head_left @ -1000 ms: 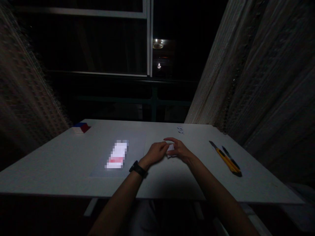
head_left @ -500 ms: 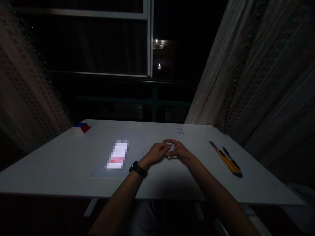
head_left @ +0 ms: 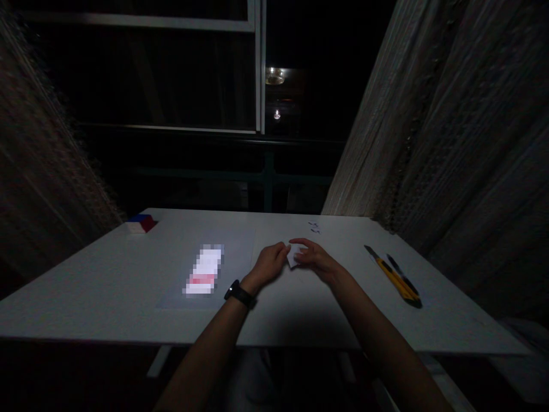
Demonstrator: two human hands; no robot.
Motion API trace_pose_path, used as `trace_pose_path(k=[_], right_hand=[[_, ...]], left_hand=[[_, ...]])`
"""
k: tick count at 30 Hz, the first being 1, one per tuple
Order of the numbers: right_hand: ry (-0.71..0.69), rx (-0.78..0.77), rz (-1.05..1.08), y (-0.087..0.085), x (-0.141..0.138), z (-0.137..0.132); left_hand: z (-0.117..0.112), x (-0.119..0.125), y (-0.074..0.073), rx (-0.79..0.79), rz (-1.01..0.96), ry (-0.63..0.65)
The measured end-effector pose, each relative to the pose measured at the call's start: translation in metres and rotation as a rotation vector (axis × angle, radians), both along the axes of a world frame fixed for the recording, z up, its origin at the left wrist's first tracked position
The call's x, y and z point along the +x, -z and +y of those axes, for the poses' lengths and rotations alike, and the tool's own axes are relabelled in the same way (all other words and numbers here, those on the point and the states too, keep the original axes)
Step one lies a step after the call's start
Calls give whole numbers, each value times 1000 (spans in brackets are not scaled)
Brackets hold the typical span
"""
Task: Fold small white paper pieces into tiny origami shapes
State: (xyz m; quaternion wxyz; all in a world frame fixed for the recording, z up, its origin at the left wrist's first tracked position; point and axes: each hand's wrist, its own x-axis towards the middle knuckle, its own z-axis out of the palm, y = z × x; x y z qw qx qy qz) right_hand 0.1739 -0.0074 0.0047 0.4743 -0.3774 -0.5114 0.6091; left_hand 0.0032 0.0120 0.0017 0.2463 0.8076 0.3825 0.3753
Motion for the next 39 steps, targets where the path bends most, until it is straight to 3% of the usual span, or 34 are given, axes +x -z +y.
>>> trace_pose_path(k=[7,14,20,32,39], right_hand=[[288,0,18,4,-11,5],[460,194,-13,14,-22,9],[441,277,-86,18,-24,9],[373,192,-97,15,-33,6],[436,196,-84,16,-39,2]], left_hand=[[1,-2,-1,46,-13,-117],[-1,-1,-2,26,-65,-172],[4,1,3,-122,-107,-157],[7,4,4,-125,-217,-198],[4,2,4,-96,-261,-139]])
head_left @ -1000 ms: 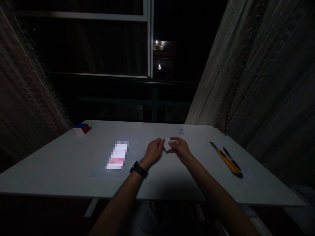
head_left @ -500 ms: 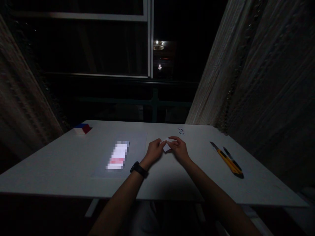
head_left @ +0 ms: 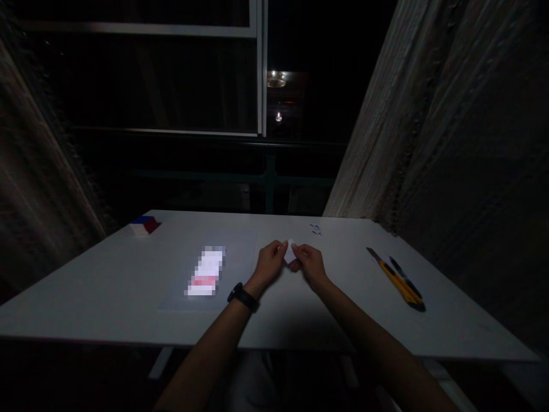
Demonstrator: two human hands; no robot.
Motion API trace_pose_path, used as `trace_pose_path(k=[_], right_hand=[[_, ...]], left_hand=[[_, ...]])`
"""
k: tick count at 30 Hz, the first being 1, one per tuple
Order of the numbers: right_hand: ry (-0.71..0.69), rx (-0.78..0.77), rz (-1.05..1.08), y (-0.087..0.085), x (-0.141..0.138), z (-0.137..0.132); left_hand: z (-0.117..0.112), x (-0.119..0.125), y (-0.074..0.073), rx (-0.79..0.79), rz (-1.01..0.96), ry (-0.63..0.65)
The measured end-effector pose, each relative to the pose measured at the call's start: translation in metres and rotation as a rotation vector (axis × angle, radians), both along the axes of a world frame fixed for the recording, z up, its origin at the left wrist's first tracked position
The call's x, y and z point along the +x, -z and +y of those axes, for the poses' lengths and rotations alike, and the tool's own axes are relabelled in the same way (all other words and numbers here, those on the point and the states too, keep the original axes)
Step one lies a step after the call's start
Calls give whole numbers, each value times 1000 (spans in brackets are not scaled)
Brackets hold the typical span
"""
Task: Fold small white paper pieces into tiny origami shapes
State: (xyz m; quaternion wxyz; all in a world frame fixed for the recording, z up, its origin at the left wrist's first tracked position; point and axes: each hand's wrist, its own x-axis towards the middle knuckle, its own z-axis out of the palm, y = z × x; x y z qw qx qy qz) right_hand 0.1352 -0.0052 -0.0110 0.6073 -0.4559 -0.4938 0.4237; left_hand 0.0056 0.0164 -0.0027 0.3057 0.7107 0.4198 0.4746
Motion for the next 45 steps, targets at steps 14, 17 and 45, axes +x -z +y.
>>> trace_pose_path(k=[14,17,45], right_hand=[[19,-16,1,2,-1,1],[16,-15,5,2,-2,1],[-20,-12,63,2,0,2]], left_hand=[[0,-3,0,-71,-63,-70],[2,-3,1,-50,-53,-102],[1,-3,1,-30,-116,-47]])
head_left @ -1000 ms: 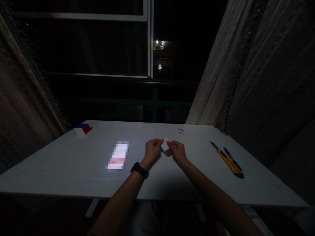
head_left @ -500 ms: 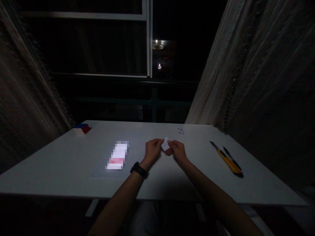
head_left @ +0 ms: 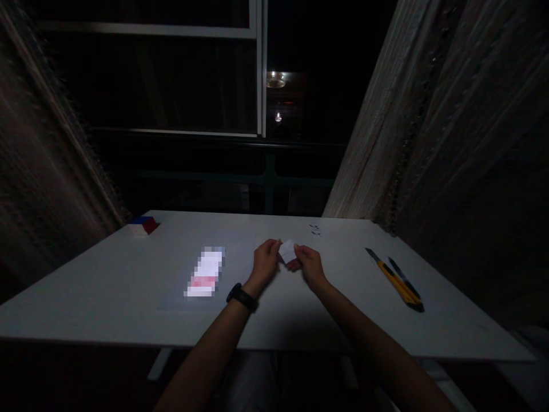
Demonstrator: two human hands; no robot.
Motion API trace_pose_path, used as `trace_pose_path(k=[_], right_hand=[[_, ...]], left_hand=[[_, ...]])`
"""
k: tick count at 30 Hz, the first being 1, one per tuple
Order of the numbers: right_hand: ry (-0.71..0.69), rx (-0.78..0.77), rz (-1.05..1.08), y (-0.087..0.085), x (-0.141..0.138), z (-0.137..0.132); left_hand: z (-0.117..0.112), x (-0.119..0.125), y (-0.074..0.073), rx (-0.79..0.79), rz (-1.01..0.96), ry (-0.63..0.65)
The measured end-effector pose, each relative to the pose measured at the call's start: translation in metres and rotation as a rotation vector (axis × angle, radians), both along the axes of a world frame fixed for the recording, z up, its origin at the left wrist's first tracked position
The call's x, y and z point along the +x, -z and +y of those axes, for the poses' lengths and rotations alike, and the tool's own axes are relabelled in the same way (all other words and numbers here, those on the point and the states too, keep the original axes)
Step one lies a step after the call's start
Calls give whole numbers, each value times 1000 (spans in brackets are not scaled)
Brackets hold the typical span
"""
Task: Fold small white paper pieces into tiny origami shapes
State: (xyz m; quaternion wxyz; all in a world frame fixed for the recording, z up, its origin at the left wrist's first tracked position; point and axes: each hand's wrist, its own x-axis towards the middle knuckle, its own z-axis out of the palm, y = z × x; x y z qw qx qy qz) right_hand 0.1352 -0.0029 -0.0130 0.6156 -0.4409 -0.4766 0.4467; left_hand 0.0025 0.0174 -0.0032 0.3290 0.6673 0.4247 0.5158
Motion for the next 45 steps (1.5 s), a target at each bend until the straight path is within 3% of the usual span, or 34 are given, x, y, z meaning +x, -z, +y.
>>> trace_pose_path(k=[5,13,17,24,29,34,37,45], right_hand=[[-1,12,-14,0,1,0],[-58,-17,-51,1,-3,-1],[-66,-3,-74,2,-3,-1],[-21,1,-70,1,-1,0],[67,-7,-92,1,3,-1],[120,13,-129,4,9,1],[111,44,-127,6,11,2],[18,56,-96,8,14,2]], left_hand=[[-1,0,-1,-1,77,-29],[1,-1,-3,97,237,-204],[-1,-2,-6,90,215,-241],[-2,-2,-6,69,20,-168],[4,-1,0,-86,-106,-146],[3,4,0,-385,-322,122],[0,5,-3,-466,-471,214],[-3,3,-10,-490,-607,197]])
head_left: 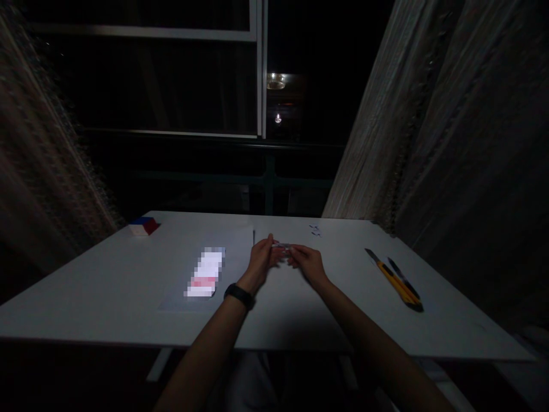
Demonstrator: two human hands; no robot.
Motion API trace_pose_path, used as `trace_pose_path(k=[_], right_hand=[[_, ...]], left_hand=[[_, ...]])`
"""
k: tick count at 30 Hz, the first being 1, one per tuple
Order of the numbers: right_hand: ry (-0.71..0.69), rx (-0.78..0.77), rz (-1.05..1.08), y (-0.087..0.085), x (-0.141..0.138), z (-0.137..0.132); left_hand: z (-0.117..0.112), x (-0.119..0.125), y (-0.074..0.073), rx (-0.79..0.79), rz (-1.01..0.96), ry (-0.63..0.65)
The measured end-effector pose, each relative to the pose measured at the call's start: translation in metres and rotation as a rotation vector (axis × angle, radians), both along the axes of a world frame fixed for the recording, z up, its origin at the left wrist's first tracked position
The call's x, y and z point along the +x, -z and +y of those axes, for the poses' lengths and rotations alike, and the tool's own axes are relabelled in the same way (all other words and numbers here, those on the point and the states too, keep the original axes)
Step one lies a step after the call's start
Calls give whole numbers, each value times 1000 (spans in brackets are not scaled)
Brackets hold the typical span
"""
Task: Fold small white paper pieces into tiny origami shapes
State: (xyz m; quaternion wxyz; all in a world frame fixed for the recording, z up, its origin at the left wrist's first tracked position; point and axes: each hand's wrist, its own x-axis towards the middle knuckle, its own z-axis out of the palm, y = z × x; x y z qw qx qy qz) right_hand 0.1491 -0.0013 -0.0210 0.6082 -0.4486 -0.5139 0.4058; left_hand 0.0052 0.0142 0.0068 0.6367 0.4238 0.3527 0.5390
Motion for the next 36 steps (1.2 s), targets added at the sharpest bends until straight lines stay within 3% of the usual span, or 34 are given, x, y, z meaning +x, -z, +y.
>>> trace_pose_path(k=[6,12,17,24,36], right_hand=[[-85,-36,143,-4,4,-2],[25,-65,257,-3,4,2],[51,-64,213,-2,6,2],[82,-34,92,0,5,2],[37,-55,105,-8,5,-2]], left_hand=[[3,0,5,11,68,-44],[6,1,14,29,147,18],[6,2,17,20,217,62],[9,2,21,75,273,-77],[6,1,13,111,258,-33]])
